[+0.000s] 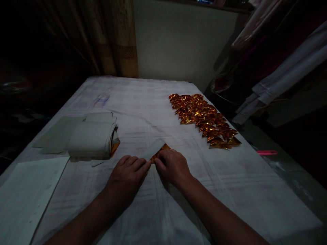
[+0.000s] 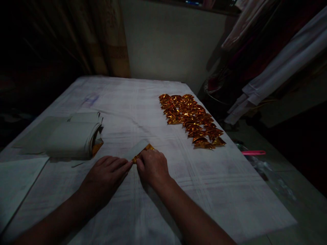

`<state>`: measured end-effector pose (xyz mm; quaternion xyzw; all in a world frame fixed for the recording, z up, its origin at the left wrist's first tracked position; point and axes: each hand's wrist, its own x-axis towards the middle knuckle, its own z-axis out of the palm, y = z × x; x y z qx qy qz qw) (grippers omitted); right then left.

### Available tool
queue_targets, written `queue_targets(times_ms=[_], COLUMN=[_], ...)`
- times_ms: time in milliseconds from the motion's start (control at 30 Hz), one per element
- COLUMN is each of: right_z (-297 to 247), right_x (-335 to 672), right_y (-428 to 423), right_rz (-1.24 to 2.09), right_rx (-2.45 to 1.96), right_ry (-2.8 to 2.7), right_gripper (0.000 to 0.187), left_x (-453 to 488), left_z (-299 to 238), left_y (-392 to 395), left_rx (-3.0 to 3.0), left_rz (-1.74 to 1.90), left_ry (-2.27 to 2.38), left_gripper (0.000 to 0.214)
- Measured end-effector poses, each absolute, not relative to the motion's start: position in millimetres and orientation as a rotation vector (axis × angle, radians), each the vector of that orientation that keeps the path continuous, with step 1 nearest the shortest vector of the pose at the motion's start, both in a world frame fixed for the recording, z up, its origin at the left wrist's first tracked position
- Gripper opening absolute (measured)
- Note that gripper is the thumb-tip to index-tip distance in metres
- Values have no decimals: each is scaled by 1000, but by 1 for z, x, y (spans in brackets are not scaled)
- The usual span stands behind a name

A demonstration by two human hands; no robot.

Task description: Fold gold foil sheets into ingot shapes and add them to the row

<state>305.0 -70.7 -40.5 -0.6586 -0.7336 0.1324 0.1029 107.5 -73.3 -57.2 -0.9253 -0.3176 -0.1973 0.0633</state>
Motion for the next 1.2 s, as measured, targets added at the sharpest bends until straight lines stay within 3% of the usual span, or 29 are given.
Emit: queue_targets(times_ms=[467,600,933,1200], right_z=[-52,-57,-44,-42], right_x=[306,304,323,322], right_y=[-74,-75,-71,-71], right_rz=[371,303,491,456], right_rx=[-1846,-1829,-1870,-1907], right_ry=[-2071,-2045,-2067,-2104], right_gripper=[6,17,13,12], left_x=[108,109,109,126], left_z=[-59,-57,-54,-51], left_y=[-71,-71,-70,-78], left_rx=[-2844,-2841,-2845,-2825], left_rz=[-504,-503,-538,-560], left_ry=[-986,-996,-1002,-1032], left_gripper=[27,25,23,26])
